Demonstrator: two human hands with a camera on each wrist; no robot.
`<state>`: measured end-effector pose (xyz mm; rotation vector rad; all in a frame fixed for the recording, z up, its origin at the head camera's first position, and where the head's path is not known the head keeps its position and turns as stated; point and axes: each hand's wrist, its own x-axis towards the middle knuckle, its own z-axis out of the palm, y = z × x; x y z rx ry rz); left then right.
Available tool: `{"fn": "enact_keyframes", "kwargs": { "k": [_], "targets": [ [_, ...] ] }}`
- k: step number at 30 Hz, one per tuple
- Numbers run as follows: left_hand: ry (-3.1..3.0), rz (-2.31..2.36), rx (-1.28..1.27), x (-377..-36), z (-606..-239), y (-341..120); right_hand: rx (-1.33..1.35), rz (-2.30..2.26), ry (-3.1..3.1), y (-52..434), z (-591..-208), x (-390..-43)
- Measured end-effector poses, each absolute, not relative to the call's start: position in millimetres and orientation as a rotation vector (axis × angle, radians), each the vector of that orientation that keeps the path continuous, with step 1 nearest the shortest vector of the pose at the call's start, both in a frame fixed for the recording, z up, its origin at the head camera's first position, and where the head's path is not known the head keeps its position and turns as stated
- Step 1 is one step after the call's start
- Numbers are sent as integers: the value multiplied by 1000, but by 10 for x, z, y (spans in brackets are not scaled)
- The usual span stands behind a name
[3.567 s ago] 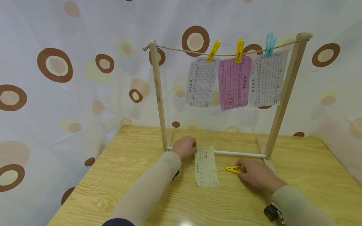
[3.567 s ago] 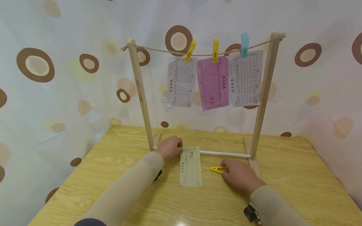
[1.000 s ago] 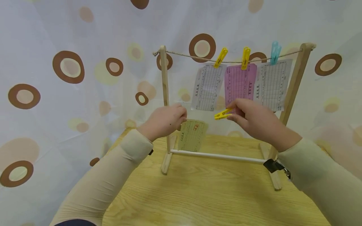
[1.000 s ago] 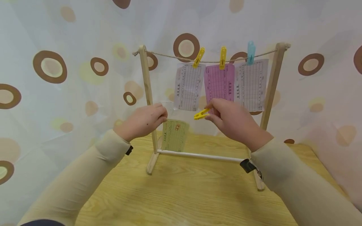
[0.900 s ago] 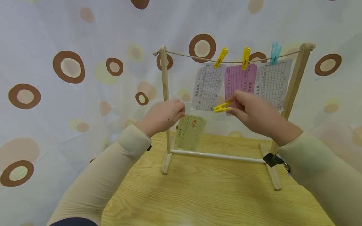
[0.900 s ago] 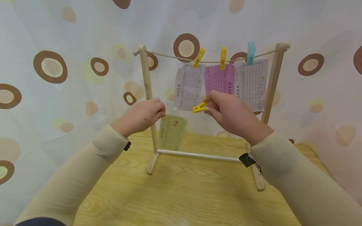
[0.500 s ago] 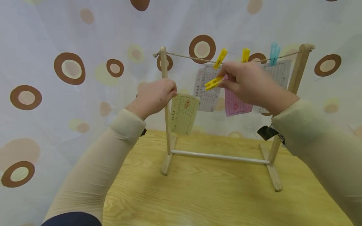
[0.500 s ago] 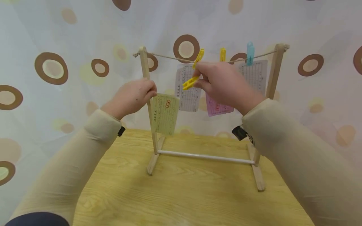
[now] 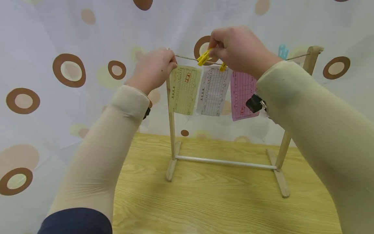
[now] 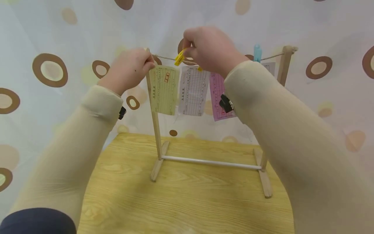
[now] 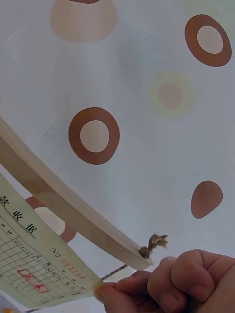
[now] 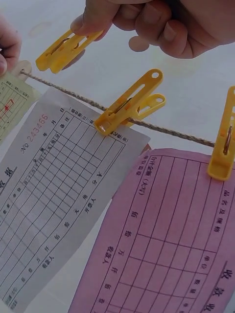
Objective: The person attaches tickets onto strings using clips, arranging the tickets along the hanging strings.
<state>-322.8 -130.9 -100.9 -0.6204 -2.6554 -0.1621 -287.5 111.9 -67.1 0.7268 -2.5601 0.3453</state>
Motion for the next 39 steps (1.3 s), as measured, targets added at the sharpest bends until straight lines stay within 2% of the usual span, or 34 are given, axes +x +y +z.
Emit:
{"fn": "enact_keyframes", "kwargs": {
  "k": [8, 14, 39],
  "targets": [
    [-2647, -99, -494, -3297, -907, -1274, 601, 324, -2636, 1016, -511, -3051],
    [-2632, -120, -448, -3295, -944, -1254, 574, 335, -2721, 935, -537, -3126],
    [-2578, -134, -496, -3302, -1069, -1256, 625, 102, -2701, 847, -717, -3065]
  ]
}}
